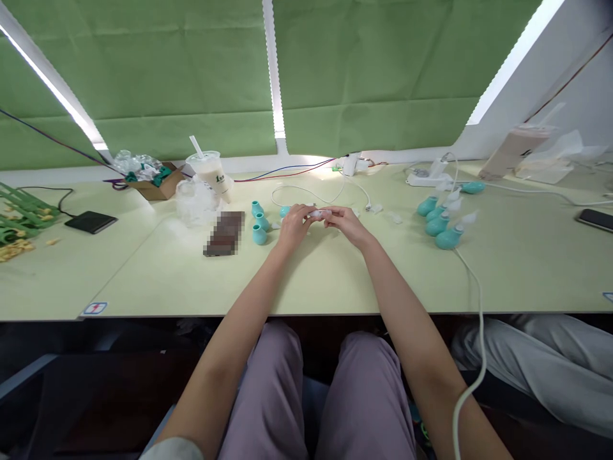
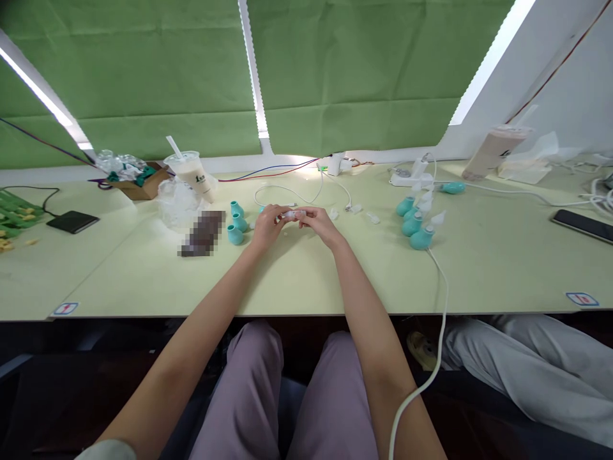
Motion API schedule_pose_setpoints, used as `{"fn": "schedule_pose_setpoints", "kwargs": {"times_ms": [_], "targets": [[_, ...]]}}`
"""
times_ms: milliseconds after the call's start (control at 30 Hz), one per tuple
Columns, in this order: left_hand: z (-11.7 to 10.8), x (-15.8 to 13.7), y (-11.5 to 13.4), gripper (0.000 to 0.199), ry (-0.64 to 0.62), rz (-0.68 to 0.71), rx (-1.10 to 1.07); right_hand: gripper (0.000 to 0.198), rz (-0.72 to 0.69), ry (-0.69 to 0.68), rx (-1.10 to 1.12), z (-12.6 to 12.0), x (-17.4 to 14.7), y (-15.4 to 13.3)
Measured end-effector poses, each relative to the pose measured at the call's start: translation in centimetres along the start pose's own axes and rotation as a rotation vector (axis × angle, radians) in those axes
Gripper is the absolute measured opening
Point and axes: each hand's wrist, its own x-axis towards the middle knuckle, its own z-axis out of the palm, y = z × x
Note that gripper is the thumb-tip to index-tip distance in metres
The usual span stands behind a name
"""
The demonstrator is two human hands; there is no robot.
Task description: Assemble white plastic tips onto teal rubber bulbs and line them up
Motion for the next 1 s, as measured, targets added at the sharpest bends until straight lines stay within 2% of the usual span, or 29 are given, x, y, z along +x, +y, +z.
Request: {"fn": "schedule_pose_setpoints", "kwargs": {"times_ms": [133, 267, 367, 500, 767, 900, 1000], "targets": [[0.2, -0.2, -0.1, 0.026, -0.038, 0.041, 0.061, 0.047, -0.008, 0.036, -0.037, 0.3, 0.1, 0.5], [0.3, -0.2, -0.2, 0.021, -0.074, 0.008, 0.053, 0.046, -0.011, 0.039, -0.085, 0.5, 0.3, 0.9], [0.4, -0.1, -0.2, 0.018, -0.044, -0.066, -0.040, 0.046, -0.012, 0.041, -0.102, 0.6, 0.3, 0.6], [0.4, 0.3, 0.0, 0.024, 0.025, -0.164, -0.256, 0.046, -0.038, 0.053, -0.118, 0.5, 0.3, -0.1], [-0.5, 0.8, -0.1, 0.034, 0.028, -0.347, -0.622, 0.046, -0.011, 0.057, -0.170, -0.2, 0.4, 0.0], [-0.5, 0.9, -0.2, 0.036, 0.032, -0.375, -0.657, 0.041, 0.034, -0.031, -0.138, 0.2, 0.2, 0.0], [-0.5, 0.9, -0.1, 0.038, 0.055, -0.397, -0.622, 0.035, 0.045, -0.042, -0.176, 0.5, 0.1, 0.0]]}}
